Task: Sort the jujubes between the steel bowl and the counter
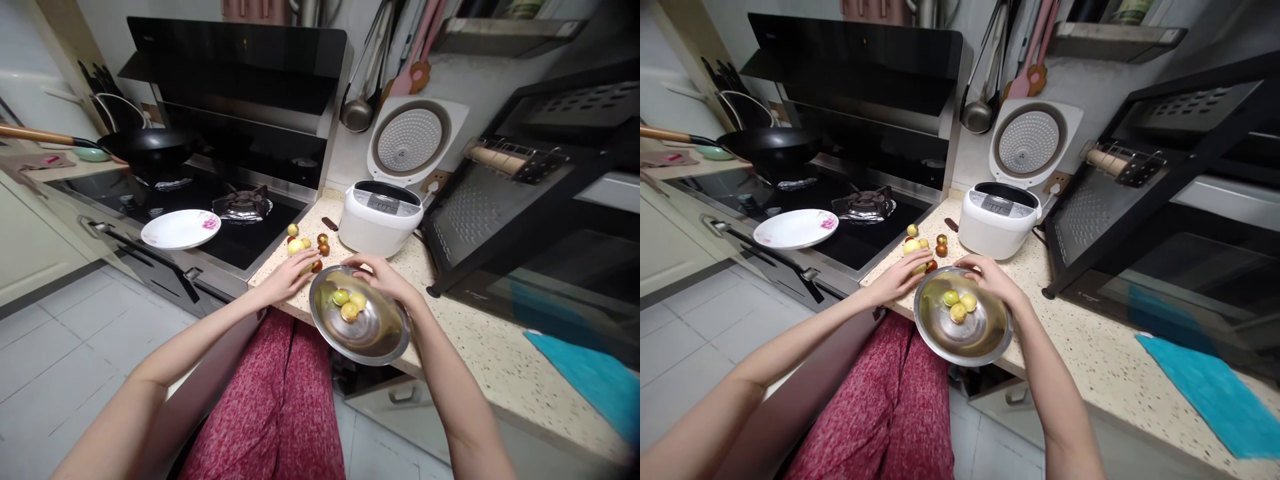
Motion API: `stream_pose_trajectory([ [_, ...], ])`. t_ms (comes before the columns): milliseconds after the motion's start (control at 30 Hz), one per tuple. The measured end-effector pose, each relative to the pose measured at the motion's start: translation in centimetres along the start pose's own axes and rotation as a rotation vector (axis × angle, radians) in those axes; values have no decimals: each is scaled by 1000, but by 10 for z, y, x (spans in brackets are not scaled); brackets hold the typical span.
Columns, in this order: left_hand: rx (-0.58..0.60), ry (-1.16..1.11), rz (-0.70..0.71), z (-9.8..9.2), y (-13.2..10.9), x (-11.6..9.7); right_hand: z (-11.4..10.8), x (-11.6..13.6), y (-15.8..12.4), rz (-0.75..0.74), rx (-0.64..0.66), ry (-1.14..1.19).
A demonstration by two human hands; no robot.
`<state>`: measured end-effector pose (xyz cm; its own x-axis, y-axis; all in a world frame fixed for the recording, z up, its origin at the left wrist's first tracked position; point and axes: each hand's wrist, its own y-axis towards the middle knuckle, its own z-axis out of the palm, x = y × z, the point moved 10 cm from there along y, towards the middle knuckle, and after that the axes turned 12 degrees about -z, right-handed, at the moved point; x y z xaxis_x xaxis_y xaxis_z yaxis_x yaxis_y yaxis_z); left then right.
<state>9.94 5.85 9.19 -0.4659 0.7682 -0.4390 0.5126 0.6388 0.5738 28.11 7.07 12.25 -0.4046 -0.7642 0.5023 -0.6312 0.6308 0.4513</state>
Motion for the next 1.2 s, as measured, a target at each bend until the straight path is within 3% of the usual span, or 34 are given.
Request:
stream_pose_trajectory([
  [167,25,226,125,22,19,-4,-4,5,3,-30,-60,18],
  [367,26,340,101,27,24,5,-5,12,6,-67,-108,111],
  [567,-4,194,105,16,17,1,-4,7,5,-35,-138,85],
  [800,-172,13,114,-10,8,-7,-1,16,9,-62,-135,59],
  [1000,-331,-80,278,-29,-4,-26,5,28,16,-63,-170,45],
  [1200,-376,-121,368,-35,-9,-32,18,34,20,-37,-160,131],
])
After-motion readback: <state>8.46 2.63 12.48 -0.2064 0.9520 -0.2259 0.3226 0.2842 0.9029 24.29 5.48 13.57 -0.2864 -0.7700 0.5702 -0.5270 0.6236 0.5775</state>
